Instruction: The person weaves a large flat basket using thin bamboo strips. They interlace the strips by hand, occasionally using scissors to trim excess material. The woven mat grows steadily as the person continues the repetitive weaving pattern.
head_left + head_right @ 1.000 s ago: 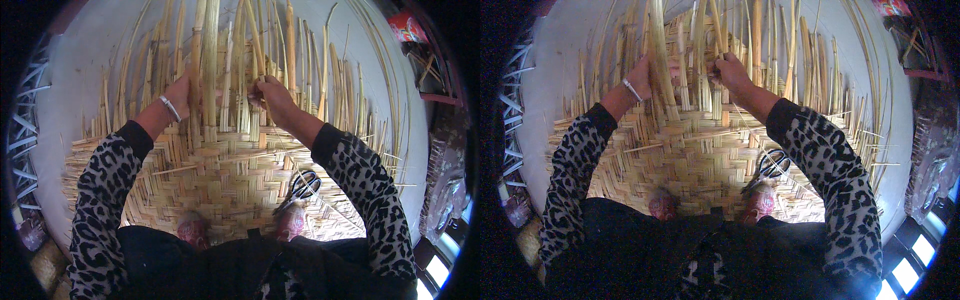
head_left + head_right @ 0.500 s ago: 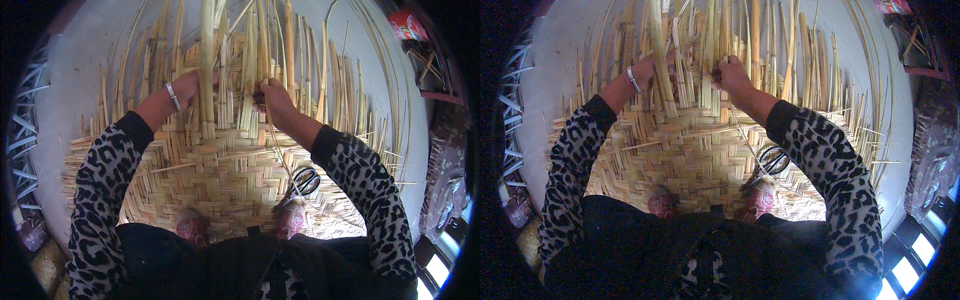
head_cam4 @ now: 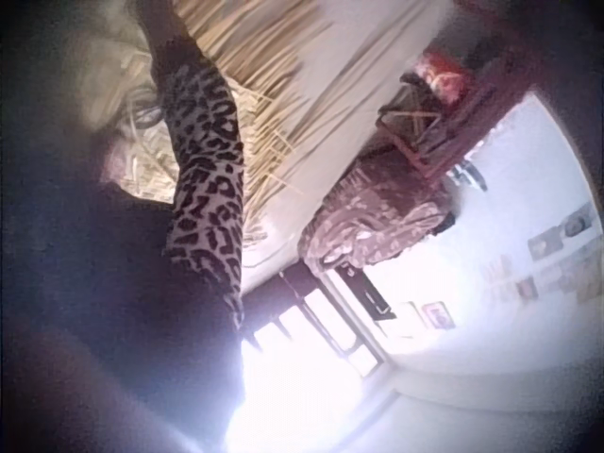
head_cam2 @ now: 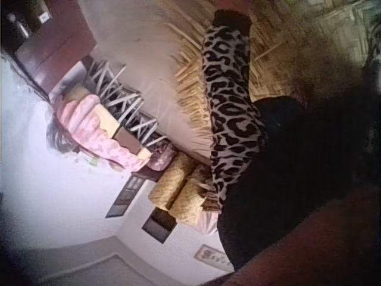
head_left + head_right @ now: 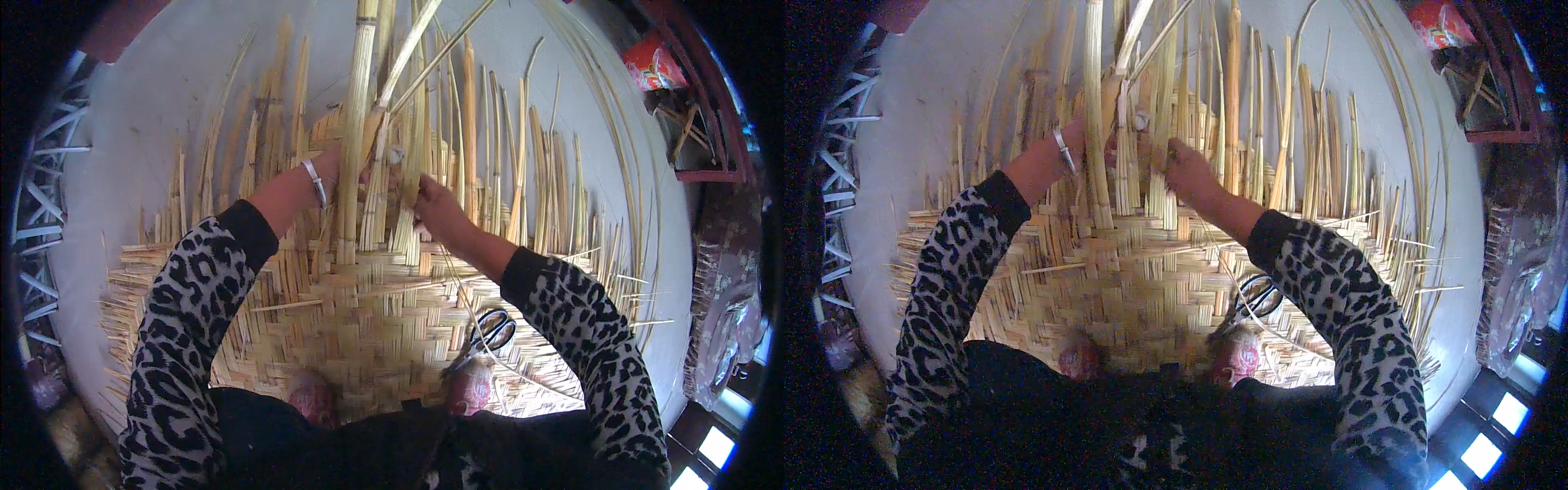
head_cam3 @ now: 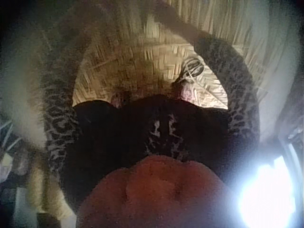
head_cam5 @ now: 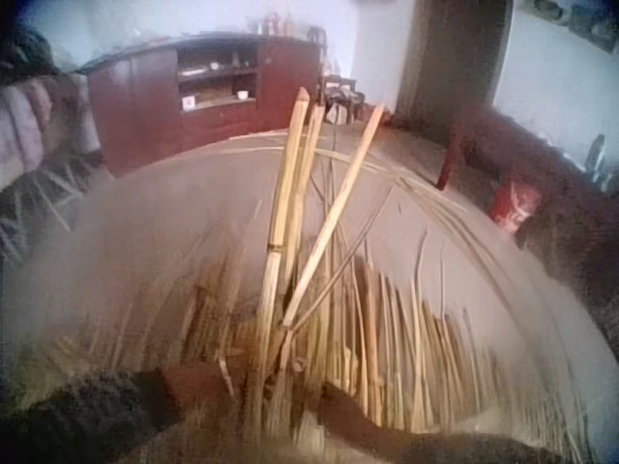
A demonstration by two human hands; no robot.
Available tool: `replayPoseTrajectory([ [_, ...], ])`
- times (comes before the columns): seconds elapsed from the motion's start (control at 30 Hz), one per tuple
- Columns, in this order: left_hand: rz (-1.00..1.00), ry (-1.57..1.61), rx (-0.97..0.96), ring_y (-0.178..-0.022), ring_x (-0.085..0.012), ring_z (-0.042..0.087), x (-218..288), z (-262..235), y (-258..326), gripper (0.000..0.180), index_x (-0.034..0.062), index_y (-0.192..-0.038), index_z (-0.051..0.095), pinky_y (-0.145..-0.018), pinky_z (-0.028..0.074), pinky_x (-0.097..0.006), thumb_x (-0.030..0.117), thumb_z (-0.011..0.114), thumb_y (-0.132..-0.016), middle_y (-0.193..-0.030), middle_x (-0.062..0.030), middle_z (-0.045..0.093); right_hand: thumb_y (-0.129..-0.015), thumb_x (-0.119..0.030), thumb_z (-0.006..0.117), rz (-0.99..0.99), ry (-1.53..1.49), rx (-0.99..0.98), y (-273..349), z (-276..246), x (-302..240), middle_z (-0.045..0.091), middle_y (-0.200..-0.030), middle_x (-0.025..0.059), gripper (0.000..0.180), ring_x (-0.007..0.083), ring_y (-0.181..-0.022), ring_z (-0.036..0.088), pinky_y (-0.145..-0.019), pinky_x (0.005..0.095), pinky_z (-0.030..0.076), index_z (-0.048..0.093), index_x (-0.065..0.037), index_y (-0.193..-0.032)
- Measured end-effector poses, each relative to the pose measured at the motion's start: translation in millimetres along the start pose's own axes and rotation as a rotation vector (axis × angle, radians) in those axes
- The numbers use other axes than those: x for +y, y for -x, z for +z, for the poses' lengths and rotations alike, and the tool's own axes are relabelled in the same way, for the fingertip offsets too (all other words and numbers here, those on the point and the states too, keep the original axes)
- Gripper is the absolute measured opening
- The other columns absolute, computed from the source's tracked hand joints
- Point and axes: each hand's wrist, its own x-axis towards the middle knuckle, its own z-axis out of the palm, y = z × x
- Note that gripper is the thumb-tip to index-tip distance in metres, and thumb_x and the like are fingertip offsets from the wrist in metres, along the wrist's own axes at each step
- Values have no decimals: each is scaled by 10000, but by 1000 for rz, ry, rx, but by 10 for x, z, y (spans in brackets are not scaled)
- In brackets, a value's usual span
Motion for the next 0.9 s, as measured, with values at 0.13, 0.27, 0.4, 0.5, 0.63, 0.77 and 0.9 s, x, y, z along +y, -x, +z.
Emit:
replayPoseTrajectory([
  [0.13,49,6,43,-781,-198,675,-7,-92,-85,219,50,-1046,638,-671,579,-347,219,553,-937,-916,-99,683,-937,-111,508,-89,30,-145,115,-50,9,634,-823,116,310,199,-625,620,-583,321,523,515,-12,-1231],
  [0.27,236,40,172,-859,-192,670,62,-248,145,222,59,-1091,615,-725,585,-326,209,576,-932,-1010,-71,669,-941,-203,553,120,-193,-185,48,-89,54,616,-818,85,292,160,-628,616,-584,289,516,575,-40,-1182],
  [0.4,330,98,232,-873,-183,659,120,-416,538,194,24,-1085,604,-733,584,-337,136,583,-927,-976,-73,663,-943,-229,557,0,-74,-173,37,-214,140,644,-824,76,251,146,-630,614,-582,284,525,595,-29,-1090],
  [0.5,473,100,393,-852,-181,660,-53,-543,934,221,16,-1088,598,-717,582,-320,121,622,-894,-946,-79,656,-927,-223,582,88,-4,-176,119,-343,202,661,-808,107,231,152,-660,648,-569,295,532,612,-25,-1042],
  [0.63,506,23,605,-813,-195,663,-496,-731,1320,255,-3,-1093,593,-688,586,-320,66,644,-853,-910,-103,650,-900,-301,602,109,303,-152,169,-425,234,658,-791,145,306,196,-624,661,-592,353,532,639,-7,-978],
  [0.77,305,202,679,-768,-205,664,-952,-978,1519,274,-26,-1091,584,-620,582,-301,63,667,-846,-876,-118,647,-856,-338,590,-111,648,-166,215,-376,244,663,-835,186,297,343,-768,664,-726,440,515,671,-58,-915],
  [0.9,186,268,772,-786,-216,668,-1166,-1142,1554,247,-33,-1047,590,-588,572,-289,88,681,-852,-917,-125,645,-831,-299,570,-241,928,-292,228,-271,259,662,-889,207,262,394,-843,636,-771,482,500,664,-68,-912],
])
